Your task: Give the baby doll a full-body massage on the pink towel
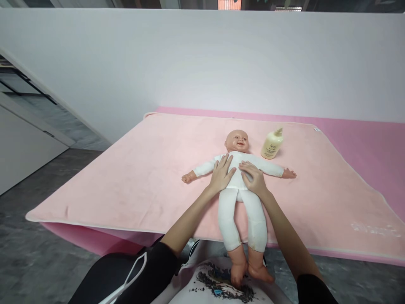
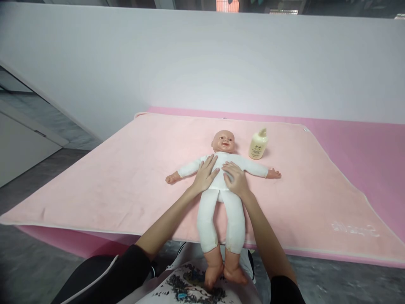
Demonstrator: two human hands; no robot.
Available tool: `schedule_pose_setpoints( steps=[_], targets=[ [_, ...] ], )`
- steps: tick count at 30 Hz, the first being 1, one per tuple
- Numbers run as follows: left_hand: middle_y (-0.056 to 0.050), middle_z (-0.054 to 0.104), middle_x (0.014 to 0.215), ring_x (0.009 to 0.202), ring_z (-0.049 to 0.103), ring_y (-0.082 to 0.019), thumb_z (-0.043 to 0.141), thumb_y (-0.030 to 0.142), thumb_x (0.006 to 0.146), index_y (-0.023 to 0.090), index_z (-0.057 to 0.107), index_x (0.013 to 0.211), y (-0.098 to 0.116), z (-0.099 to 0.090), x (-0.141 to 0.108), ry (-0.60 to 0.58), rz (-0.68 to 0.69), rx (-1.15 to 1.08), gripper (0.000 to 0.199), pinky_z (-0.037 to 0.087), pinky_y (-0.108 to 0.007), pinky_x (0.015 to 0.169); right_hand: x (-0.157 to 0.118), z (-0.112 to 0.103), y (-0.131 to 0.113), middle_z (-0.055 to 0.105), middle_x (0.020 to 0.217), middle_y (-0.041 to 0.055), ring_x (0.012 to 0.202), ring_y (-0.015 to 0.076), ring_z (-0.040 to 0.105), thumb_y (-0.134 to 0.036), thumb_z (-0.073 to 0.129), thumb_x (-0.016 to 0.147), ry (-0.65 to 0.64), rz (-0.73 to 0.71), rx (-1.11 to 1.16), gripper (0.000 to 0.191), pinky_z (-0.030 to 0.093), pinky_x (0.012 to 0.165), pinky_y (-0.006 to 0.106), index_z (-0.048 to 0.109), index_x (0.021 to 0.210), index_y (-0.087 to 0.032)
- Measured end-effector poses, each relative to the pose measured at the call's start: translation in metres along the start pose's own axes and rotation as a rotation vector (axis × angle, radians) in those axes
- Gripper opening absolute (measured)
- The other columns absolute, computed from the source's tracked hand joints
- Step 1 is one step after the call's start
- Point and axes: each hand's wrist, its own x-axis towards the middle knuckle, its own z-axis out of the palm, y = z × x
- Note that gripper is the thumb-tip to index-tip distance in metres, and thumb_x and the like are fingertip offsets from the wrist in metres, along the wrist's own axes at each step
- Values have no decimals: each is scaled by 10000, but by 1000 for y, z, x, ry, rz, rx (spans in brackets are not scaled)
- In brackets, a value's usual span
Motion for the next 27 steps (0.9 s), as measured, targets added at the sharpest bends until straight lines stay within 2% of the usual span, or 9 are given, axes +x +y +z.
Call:
schedule_pose_setpoints(
  steps=[3,6,11,17,27],
  targets=[
    [-93,255,1479,1384,174,-216,269,450,911,226,267,1399,-3,2,1,13,-11,-22,537,141,-505,1108,0,-1,-3,648,1068,67,1099,185,569,-188,462,796,-93,-53,-26,244,393,1034,427,647,954,-174],
    [-86,272,1474,1380,192,-211,266,428,916,236,289,1389,-4,2,1,32,-8,-31,511,150,-504,1106,0,-1,-3,640,1089,63,1114,181,559,-185,464,797,-127,-50,-39,236,381,1042,428,648,944,-174],
    [-97,274,1472,1378,197,-222,274,421,915,210,306,1383,-3,1,1,33,-13,-33,514,157,-501,1103,0,0,-2,646,1074,69,1105,178,565,-157,472,796,-102,-69,-49,225,391,1033,412,650,934,-166],
    [-63,281,1472,1373,215,-202,279,430,913,240,316,1377,-2,1,1,37,-27,-20,503,164,-470,1111,0,1,-1,658,1040,68,1064,182,589,-133,487,793,-59,-102,-55,204,417,1007,413,651,912,-165],
    [-69,298,1464,1363,242,-200,310,407,909,219,340,1366,0,0,1,51,-28,-31,494,165,-458,1114,0,2,0,660,1035,55,1062,176,590,-124,486,797,-49,-106,-71,198,424,1003,407,645,901,-178]
  ],
)
